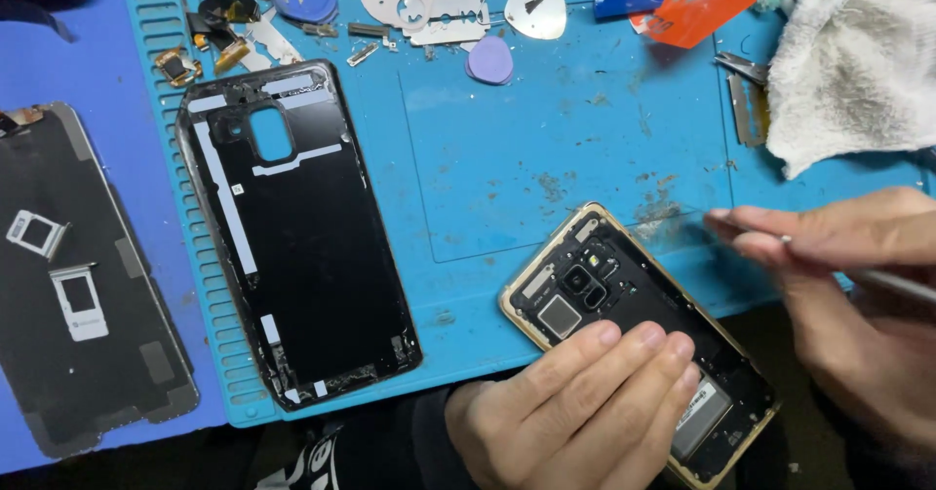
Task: Cleaning and scraping adhesive residue from a smartphone chassis using a cloth, cleaning agent, and a small spatula tool.
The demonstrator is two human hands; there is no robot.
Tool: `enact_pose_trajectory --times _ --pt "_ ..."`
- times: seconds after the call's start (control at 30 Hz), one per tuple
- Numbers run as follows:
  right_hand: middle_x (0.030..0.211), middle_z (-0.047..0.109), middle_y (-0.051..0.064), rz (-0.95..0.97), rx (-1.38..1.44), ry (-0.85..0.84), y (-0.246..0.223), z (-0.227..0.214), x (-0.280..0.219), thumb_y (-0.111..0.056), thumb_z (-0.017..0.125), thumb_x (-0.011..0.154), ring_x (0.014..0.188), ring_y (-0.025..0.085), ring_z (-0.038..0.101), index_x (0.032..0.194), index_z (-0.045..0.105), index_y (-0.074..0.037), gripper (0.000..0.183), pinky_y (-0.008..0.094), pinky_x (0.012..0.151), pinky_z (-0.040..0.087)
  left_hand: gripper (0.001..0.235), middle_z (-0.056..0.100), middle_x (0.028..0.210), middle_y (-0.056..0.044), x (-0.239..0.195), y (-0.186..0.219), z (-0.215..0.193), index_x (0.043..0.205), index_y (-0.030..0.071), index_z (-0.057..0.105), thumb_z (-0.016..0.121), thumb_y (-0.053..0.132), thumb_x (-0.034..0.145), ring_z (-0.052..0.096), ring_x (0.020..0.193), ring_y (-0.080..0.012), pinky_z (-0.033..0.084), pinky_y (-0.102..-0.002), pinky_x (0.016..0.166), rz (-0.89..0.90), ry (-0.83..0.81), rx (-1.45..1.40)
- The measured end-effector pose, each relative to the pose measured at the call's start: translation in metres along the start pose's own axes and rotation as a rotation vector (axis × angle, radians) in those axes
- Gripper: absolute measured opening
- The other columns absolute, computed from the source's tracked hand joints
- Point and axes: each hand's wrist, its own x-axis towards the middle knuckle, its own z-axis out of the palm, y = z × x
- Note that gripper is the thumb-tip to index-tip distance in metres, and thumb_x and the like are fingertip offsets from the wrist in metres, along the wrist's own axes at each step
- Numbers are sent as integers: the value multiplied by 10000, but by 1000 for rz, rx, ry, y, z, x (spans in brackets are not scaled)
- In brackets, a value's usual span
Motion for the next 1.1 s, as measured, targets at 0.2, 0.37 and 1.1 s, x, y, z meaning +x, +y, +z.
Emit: enact_pose_trajectory --times 0.2,0.37,1.1 --pt "1082 700 146 -80 96 -98 -25 22 8 109 724 865 1206 348 763 749 619 -55 227 349 972 684 44 820 1116 15 1 6 -2 1007 138 786 765 117 1039 805 1071 -103 628 -212 947 -81 21 -16" --pt "1103 709 215 -29 24 -59 -26 33 4 142 645 935 1093 333 764 758 619 39 206 316 844 646 53 825 1154 5 -8 8 0 1011 137 762 752 125 1062 814 1099 -110 639 -221 989 -111 44 -38" --pt "1137 709 205 -360 -48 -423 -57 10 43 -77 678 753 1301 446 705 875 645 -20 139 519 1112 630 144 784 1291 88 -24 10 14 1241 194 754 718 184 1101 804 1168 -5 618 -136 1057 -121 11 79"
